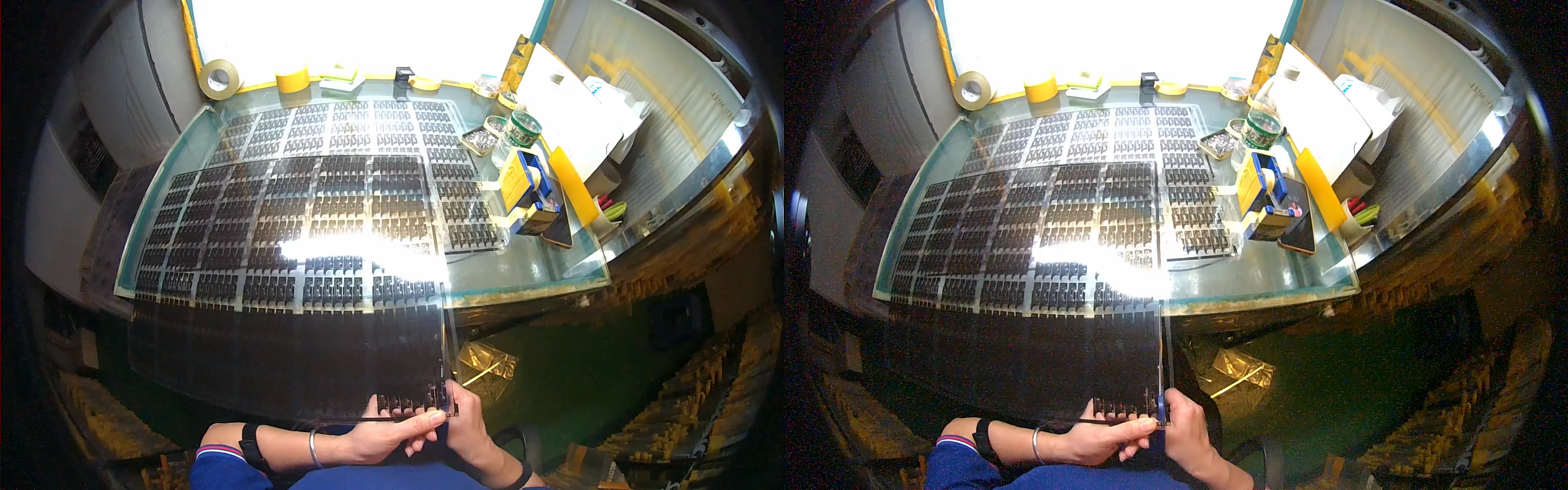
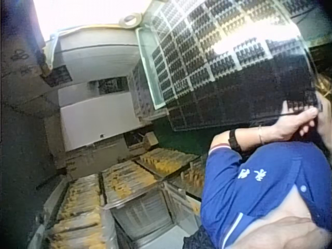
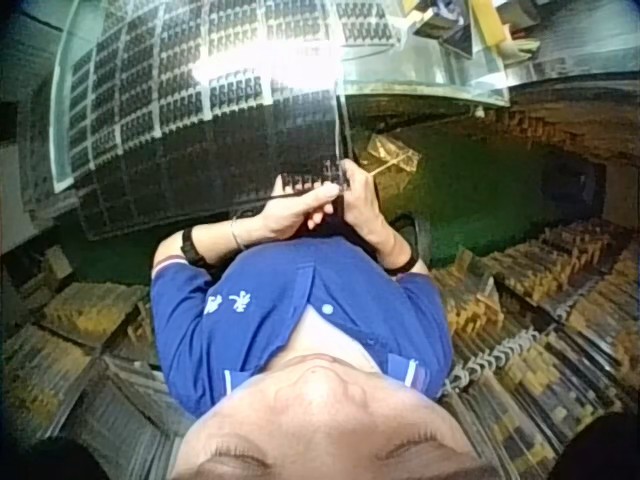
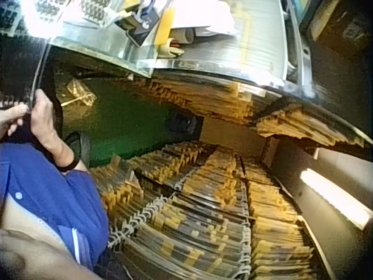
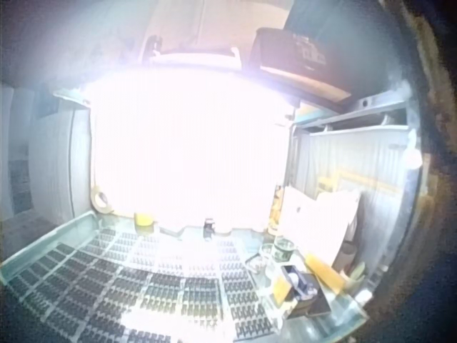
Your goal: Cutting a large mesh or filter sheet along a pre-marked line using scissors.
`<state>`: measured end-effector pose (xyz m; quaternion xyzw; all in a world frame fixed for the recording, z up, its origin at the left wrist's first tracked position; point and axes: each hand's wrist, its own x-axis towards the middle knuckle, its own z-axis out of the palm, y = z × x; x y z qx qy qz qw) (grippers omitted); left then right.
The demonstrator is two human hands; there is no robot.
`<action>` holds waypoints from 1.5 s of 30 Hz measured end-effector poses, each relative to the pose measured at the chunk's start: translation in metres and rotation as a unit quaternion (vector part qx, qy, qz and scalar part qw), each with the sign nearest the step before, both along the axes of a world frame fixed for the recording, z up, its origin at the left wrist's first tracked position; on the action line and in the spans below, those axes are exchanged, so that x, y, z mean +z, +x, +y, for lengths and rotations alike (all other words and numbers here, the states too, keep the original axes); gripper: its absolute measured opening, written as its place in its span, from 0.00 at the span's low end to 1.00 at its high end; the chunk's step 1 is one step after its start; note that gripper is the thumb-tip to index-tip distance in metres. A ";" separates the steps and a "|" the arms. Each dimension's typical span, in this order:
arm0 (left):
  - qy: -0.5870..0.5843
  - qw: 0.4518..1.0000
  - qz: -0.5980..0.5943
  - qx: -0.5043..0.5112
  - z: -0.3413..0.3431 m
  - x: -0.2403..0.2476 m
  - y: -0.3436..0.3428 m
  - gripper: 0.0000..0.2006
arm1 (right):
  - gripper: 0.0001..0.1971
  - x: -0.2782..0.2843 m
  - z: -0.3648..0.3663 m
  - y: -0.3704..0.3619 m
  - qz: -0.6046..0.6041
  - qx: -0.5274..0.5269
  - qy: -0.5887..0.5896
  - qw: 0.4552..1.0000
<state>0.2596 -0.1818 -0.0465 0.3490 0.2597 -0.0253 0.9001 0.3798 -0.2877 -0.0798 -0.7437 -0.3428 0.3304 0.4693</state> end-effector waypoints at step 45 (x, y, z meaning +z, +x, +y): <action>0.238 0.902 -0.028 -0.360 0.063 0.015 -0.008 0.16 | 0.11 0.019 0.066 0.008 0.241 -0.050 0.171 0.954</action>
